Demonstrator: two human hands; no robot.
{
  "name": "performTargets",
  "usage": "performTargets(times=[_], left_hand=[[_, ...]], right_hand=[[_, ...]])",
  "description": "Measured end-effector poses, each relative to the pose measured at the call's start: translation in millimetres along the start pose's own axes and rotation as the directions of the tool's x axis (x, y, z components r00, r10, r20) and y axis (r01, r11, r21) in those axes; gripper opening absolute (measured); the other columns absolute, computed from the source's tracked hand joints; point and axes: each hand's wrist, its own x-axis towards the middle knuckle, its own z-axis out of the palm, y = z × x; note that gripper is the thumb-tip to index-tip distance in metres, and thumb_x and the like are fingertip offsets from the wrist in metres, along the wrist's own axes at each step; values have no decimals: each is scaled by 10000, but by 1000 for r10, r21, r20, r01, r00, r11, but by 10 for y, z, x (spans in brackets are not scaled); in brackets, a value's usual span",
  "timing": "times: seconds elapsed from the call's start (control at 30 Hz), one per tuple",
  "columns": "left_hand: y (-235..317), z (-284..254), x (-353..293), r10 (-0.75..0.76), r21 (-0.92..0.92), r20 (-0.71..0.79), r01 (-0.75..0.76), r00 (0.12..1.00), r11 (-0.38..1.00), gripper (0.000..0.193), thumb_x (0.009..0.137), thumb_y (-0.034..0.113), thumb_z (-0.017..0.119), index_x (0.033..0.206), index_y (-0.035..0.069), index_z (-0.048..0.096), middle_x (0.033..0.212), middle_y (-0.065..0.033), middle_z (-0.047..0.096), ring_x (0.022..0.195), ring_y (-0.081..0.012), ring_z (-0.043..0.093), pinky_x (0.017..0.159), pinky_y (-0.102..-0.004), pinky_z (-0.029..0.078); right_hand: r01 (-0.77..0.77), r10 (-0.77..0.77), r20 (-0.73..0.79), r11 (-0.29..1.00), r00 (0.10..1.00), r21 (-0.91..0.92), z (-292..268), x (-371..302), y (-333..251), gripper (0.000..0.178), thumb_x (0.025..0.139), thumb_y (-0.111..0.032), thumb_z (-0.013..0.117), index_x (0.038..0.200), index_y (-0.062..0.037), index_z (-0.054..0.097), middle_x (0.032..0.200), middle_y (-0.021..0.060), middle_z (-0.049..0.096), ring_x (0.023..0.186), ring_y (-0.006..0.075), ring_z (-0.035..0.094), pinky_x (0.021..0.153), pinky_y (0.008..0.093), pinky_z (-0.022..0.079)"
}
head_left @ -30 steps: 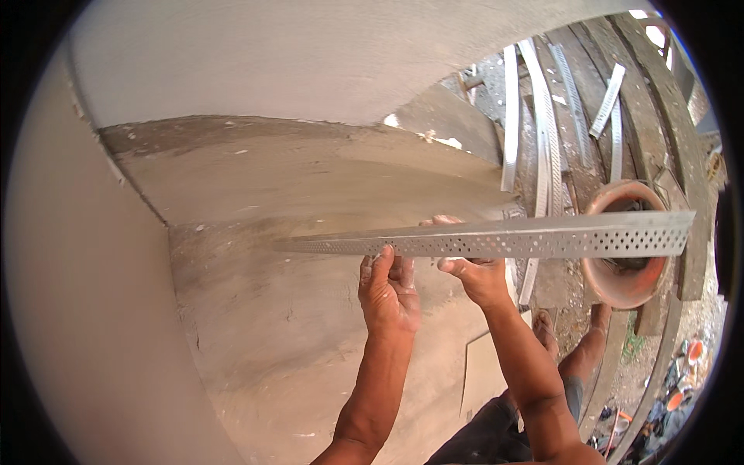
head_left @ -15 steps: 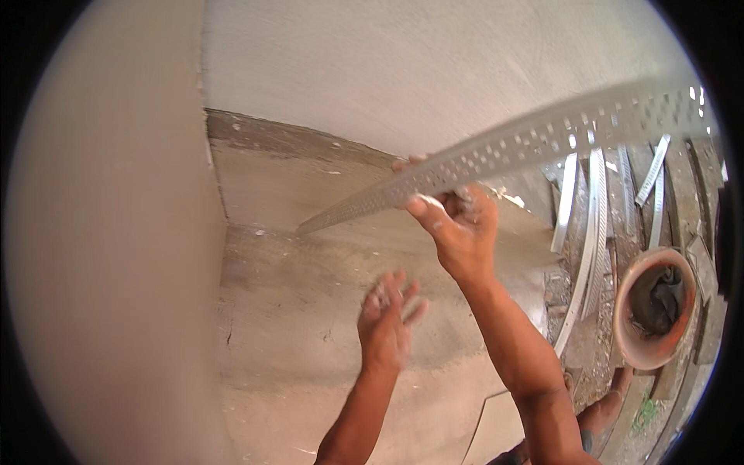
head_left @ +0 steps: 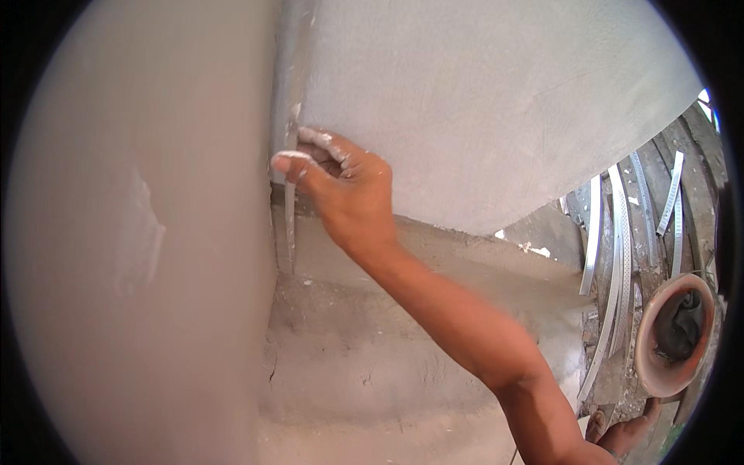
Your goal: The person positions a metal corner bead against the edge of a wall by hand and presses it into wet compound to secure it.
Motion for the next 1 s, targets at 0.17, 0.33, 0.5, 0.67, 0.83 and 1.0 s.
performTargets(times=[0.17,0.33,0.5,0.67,0.83,1.0], left_hand=[[-39,49,86,-3,33,-13,3,1000,999,537,908,87,739,1411,84,551,1306,-124,632,1025,-235,672,875,-382,587],[-2,103,104,-10,61,-17,11,1000,998,534,907,88,740,1407,83,554,1301,-124,634,1025,-234,671,874,-381,586],[39,151,114,-3,68,-44,6,999,998,530,906,88,740,1404,83,557,1296,-123,636,1025,-233,671,874,-380,586],[53,187,121,-11,87,-51,16,999,996,527,906,88,740,1401,82,560,1292,-123,638,1026,-232,670,874,-379,585],[47,239,82,-8,86,-58,13,998,996,524,905,89,741,1397,81,563,1287,-122,640,1026,-231,669,873,-378,584],[71,285,96,-7,99,-58,13,998,995,520,904,89,741,1394,81,566,1282,-122,642,1026,-231,668,873,-377,584]], right_hand=[[-67,67,-3,998,998,12,156,-6,-93,376,896,-184,796,1144,77,688,957,153,761,850,154,716,714,280,566],[57,-54,-63,998,997,36,210,0,44,309,882,-130,793,1104,57,687,948,167,749,723,174,678,632,305,535],[131,-144,-81,980,986,-150,231,-51,-6,328,874,-139,809,1138,23,702,939,97,695,722,138,623,626,297,516],[272,-303,-105,932,947,-237,213,-30,106,315,870,-89,805,1156,3,712,872,63,655,690,109,569,587,278,482],[311,-337,-88,923,937,-226,260,-9,120,314,856,-31,802,1153,11,707,871,72,659,702,118,584,572,265,476],[390,-416,-71,891,907,-233,228,61,146,356,837,8,802,1175,6,693,854,76,656,708,129,592,561,281,478]])
